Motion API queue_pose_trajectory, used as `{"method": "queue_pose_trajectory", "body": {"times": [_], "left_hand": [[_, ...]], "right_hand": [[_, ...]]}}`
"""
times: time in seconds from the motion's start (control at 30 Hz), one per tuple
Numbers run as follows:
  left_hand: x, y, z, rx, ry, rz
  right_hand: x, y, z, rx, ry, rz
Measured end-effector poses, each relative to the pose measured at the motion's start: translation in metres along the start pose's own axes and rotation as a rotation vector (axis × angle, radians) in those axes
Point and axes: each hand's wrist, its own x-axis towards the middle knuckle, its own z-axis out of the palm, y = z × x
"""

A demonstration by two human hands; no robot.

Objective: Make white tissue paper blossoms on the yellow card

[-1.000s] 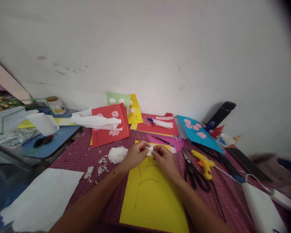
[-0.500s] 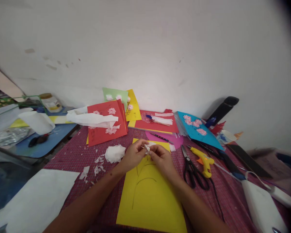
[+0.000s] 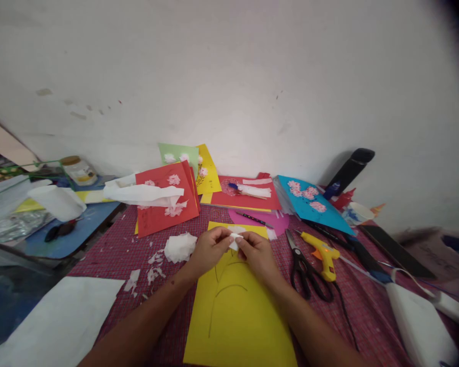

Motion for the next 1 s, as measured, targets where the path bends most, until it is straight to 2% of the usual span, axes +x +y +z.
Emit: {"method": "queue_pose_trajectory", "body": {"times": [0.2, 0.3, 0.47, 0.57, 0.67, 0.8, 0.9, 1.0], "left_hand": [[0.003, -0.003, 0.002, -0.216, -0.054, -0.069], [0.002, -0.003, 0.003, -0.232, -0.054, -0.085], [-0.002, -0.004, 0.004, 0.028, 0.012, 0.011], [-0.002, -0.007, 0.005, 0.052, 0.026, 0.002], [-0.001, -0.009, 0.007, -0.04, 0.007, -0.067], [0.001, -0.009, 0.007, -0.244, -0.064, -0.209], [0.001, -0.007, 0.007, -0.404, -0.108, -0.288], [-0.002, -0.006, 0.007, -0.463, -0.116, -0.306]], "right_hand": [[0.002, 0.003, 0.0, 0.203, -0.062, 0.085], [0.001, 0.002, 0.0, 0.219, -0.072, 0.096], [-0.001, 0.0, 0.004, 0.014, -0.027, -0.055], [-0.003, 0.002, 0.007, -0.107, 0.006, -0.16], [-0.005, 0.005, 0.008, -0.128, 0.056, -0.195], [-0.004, 0.009, 0.005, -0.041, 0.077, -0.186], [-0.001, 0.01, 0.002, 0.079, 0.085, -0.147], [0.001, 0.008, 0.0, 0.151, 0.062, -0.066]]}}
